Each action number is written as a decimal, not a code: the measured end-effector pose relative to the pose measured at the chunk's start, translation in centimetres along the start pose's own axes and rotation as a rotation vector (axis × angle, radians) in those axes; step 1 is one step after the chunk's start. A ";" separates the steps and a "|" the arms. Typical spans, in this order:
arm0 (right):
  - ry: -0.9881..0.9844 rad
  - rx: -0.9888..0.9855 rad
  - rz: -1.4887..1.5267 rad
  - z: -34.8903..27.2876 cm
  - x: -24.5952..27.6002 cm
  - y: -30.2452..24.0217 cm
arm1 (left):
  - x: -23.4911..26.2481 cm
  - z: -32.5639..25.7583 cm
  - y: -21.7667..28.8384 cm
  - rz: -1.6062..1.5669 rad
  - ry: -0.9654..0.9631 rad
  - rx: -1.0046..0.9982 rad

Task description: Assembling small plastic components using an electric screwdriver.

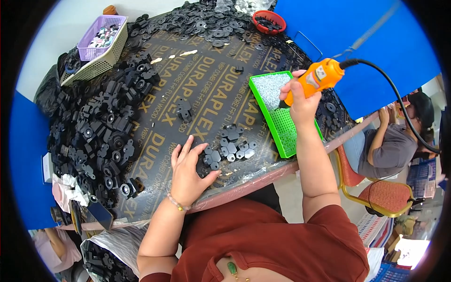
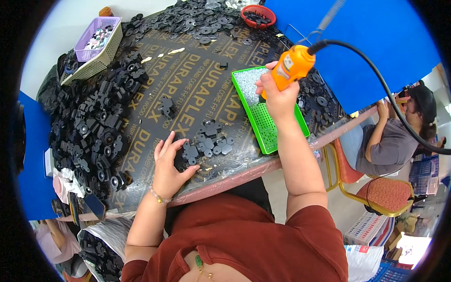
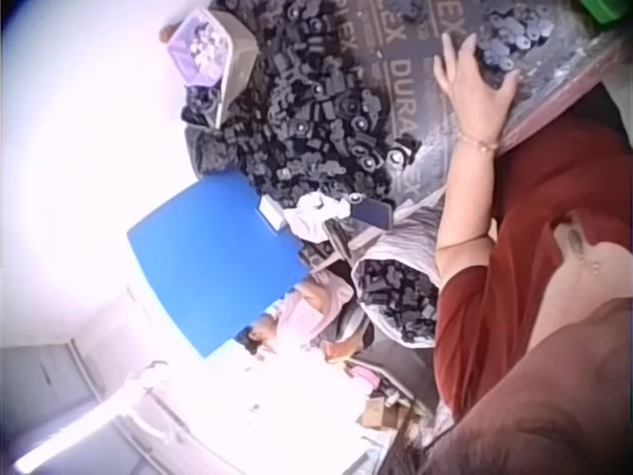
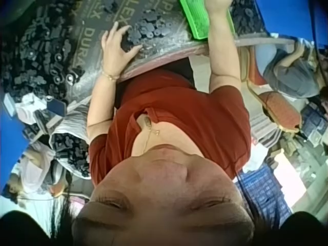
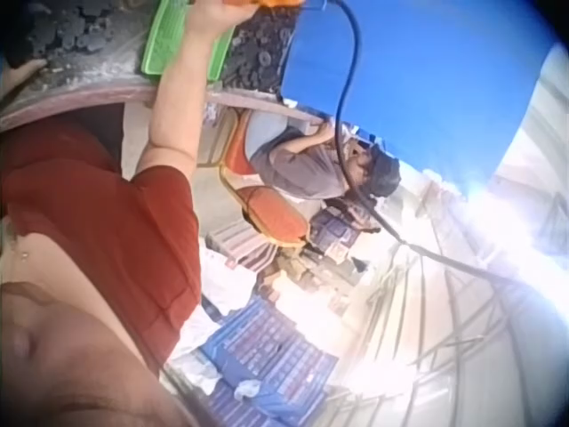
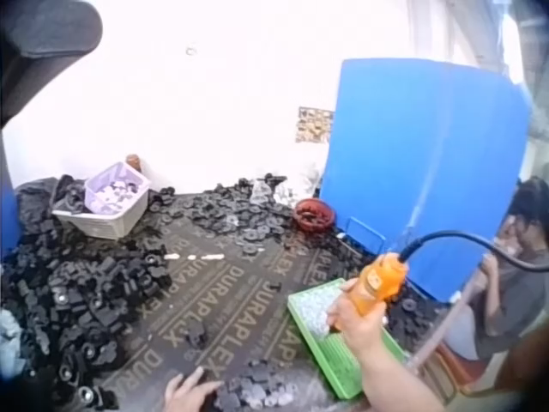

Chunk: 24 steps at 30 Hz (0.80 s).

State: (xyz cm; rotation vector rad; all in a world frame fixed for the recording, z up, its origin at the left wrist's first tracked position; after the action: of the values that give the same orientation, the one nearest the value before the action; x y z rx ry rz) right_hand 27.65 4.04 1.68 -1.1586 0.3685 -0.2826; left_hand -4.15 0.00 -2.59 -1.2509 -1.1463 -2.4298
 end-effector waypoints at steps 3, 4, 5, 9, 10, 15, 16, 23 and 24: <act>-0.034 0.085 0.135 -0.7 0.0 -2.4 | 0.0 0.0 0.0 -0.009 0.007 0.005; -0.099 0.122 0.227 -1.0 -0.7 -3.5 | -0.1 0.0 -0.1 -0.018 0.017 0.010; -0.151 0.147 0.267 -1.8 -1.5 -4.7 | -0.1 0.0 -0.2 -0.011 0.020 0.020; -0.438 0.168 0.439 -5.7 -6.9 -6.5 | -0.3 0.0 -0.5 -0.031 0.009 0.029; -0.526 0.149 0.451 -6.7 -7.9 -6.6 | -0.2 0.1 -0.4 -0.029 0.009 0.024; -0.768 -0.191 0.270 -9.2 -10.4 -6.7 | -0.3 0.0 -0.5 -0.032 0.010 0.014; -0.783 -0.132 0.274 -9.2 -10.7 -6.1 | -0.4 -0.1 -0.6 -0.030 0.010 0.017; -0.778 0.003 0.196 -9.3 -11.9 -3.9 | -0.7 -0.1 -0.9 -0.025 0.024 -0.004; -0.784 -0.054 0.226 -9.5 -12.0 -3.5 | -0.6 -0.2 -0.9 -0.022 0.031 -0.009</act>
State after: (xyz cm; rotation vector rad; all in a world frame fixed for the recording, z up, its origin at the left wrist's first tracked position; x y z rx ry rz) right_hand 12.66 -0.44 3.22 -1.1764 -0.1881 0.3825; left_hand -4.28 0.36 -3.62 -1.2049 -1.1481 -2.4643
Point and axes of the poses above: each hand's wrist, its own z-axis towards the middle knuckle, its own x-axis out of the back of the hand, y = z × x, the point moved 2 cm from there along z, towards the middle knuckle, and after that the axes turned 12 degrees about -x, right-handed, at the moved point
